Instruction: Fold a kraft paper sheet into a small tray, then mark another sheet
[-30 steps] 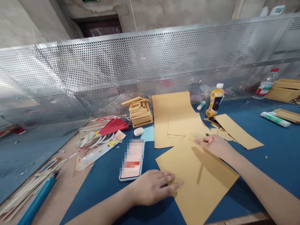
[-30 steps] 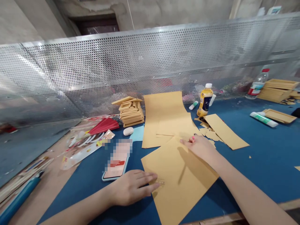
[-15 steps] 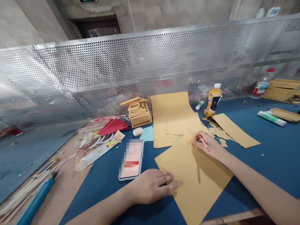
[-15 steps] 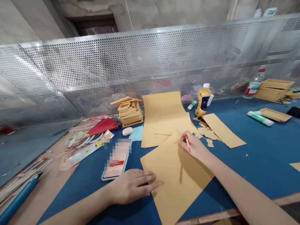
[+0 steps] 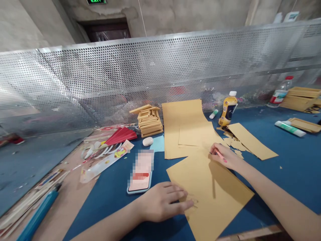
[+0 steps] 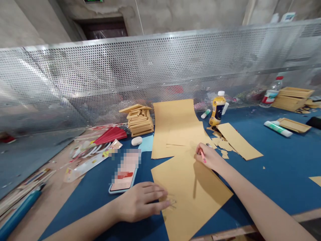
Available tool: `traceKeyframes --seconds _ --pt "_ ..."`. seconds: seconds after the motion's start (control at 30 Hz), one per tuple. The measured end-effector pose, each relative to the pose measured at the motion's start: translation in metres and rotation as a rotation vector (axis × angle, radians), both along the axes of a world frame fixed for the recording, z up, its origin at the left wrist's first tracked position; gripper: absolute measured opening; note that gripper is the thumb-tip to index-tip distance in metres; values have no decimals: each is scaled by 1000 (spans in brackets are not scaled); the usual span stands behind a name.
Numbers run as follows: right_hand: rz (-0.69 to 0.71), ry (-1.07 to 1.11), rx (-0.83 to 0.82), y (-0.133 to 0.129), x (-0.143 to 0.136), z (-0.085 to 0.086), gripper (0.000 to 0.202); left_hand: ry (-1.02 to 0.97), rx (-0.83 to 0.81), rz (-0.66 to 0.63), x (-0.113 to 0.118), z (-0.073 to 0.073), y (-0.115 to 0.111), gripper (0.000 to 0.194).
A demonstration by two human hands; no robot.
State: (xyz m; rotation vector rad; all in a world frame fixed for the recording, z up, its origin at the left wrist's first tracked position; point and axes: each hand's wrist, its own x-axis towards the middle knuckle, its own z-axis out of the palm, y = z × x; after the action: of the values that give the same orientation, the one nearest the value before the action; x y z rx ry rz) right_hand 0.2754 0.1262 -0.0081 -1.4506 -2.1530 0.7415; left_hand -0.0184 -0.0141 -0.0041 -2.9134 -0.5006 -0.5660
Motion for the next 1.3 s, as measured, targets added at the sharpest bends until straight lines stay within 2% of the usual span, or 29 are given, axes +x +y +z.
traceKeyframes --seconds 0.2,0.37,0.53,0.7,0.9,1.2,1.3 --pt "-30 -46 -39 -6 0 13 8 -28 62 23 -4 -1 0 28" --pt "15 -38 -67 -7 0 11 8 -12 69 98 -4 3 -5 32" --pt "18 -7 -133 -10 -1 8 25 -17 118 202 3 1 -11 34" --pt "65 131 -318 -17 -2 22 33 -14 127 258 12 1 -14 29" --pt "105 157 -390 -14 4 27 35 28 108 257 17 4 -19 32" --pt "124 243 -625 -20 9 36 35 76 89 243 23 -3 -26 31" --pt "130 135 -531 -21 13 37 31 91 106 241 24 -6 -26 32"
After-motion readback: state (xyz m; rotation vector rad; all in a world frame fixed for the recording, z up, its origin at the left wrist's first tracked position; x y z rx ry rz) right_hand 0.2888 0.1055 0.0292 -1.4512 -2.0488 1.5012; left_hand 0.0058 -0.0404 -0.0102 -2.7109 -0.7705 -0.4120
